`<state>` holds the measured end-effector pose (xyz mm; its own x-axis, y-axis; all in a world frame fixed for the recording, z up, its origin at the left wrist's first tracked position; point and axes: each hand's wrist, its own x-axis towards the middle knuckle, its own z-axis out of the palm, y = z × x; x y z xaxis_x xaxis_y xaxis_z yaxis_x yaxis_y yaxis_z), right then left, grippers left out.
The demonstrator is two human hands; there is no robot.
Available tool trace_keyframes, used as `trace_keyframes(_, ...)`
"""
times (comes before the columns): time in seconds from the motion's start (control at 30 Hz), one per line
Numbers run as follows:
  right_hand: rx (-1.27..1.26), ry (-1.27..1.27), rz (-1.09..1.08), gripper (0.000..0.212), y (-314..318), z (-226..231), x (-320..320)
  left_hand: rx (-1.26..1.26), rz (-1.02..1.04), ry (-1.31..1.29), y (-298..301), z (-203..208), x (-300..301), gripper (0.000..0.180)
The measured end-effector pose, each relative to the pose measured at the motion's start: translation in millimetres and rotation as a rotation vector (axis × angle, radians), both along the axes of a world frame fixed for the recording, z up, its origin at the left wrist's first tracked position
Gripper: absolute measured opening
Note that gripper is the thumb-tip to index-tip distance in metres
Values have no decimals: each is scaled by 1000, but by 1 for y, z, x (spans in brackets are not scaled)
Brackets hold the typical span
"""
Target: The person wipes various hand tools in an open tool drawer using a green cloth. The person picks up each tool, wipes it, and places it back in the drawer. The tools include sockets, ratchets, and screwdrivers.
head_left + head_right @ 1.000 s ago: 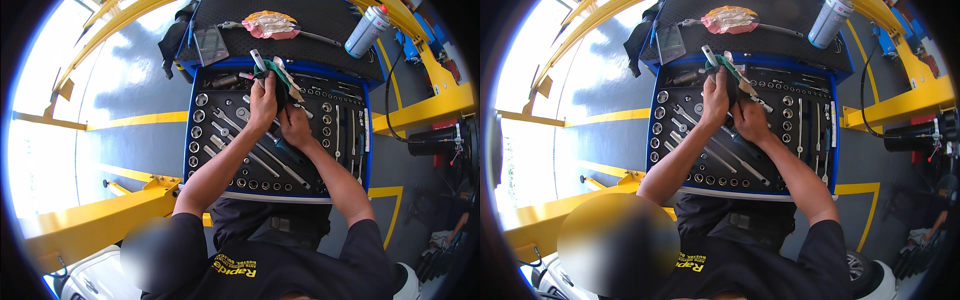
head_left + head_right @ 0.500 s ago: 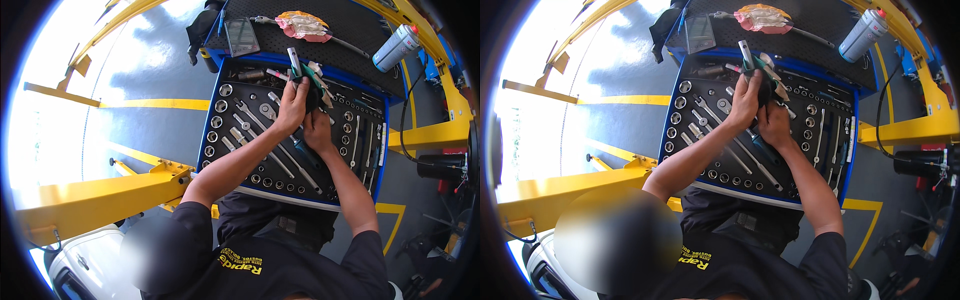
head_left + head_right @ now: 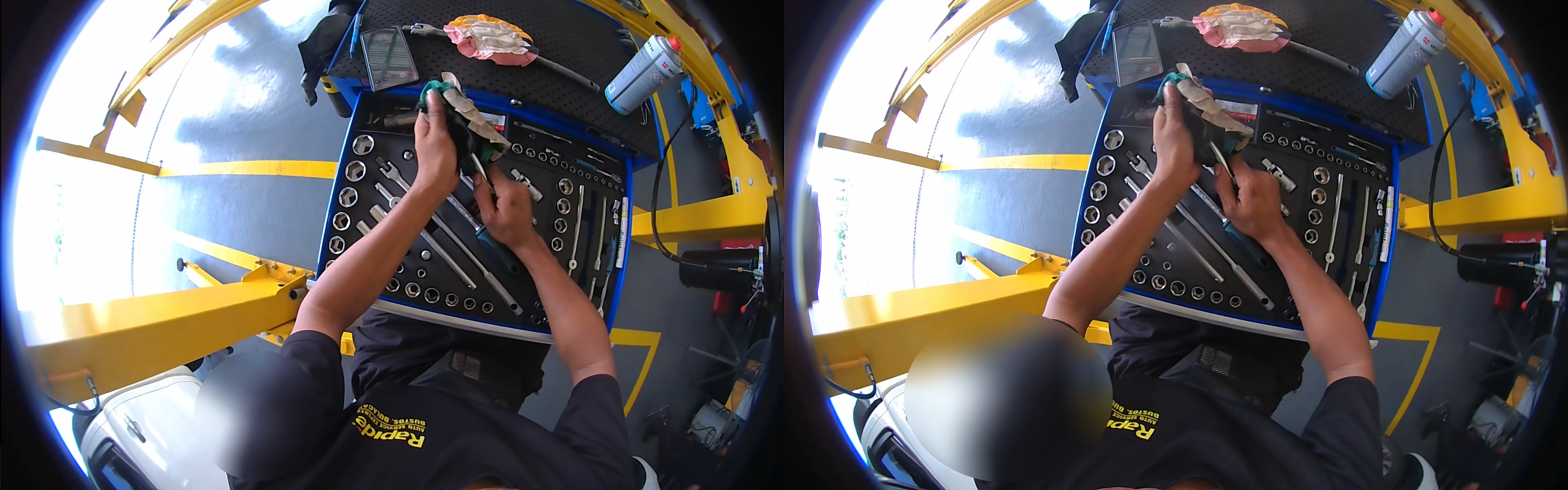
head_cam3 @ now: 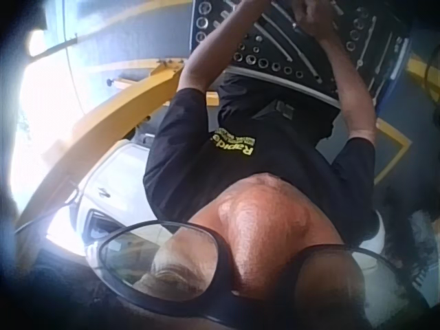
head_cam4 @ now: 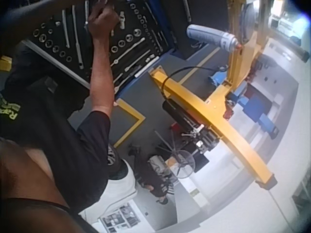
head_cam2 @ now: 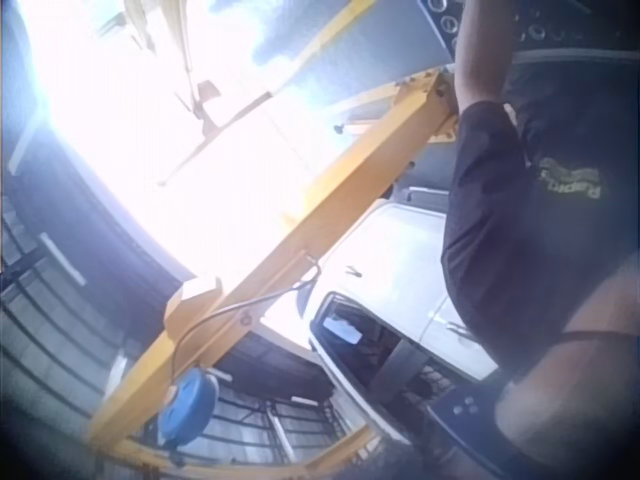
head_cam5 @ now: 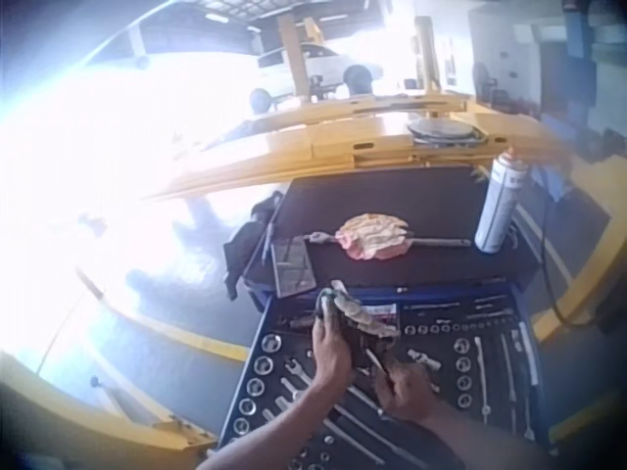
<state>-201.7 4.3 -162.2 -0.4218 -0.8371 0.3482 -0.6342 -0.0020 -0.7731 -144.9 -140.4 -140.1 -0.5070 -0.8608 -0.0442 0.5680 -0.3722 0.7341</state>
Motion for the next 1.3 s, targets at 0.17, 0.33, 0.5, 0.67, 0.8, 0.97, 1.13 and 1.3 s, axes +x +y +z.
trace_keyframes(0.17, -68, 87, -91, 15, 1, -20, -11, -528, 7, -153, 36, 3, -7, 33)
trace_keyframes(0.33, -166, 27, -97, 23, -4, -7, -7, 187, -389, 222, 17, 16, 7, 77)
trace_keyframes(0.5, -35, 16, 17, 28, 0, 4, -1, 169, -369, 482, -21, 15, 21, 61)
trace_keyframes(0.67, -45, -22, -17, 23, 2, -9, -6, 88, -393, 178, 12, 28, 14, 55)
trace_keyframes(0.8, -239, 139, -32, 18, -1, -28, -16, -198, -376, 17, 25, -3, -7, 36)
trace_keyframes(0.97, -95, 101, 19, 17, -1, -6, -4, -77, -112, -109, -6, 7, 15, 42)
trace_keyframes(1.13, -67, -12, 53, 16, -1, 8, -1, 82, 59, -25, -15, 18, 11, 53)
trace_keyframes(1.3, -27, 72, 45, 19, 2, 2, -1, 167, -16, 130, -7, 14, 13, 57)
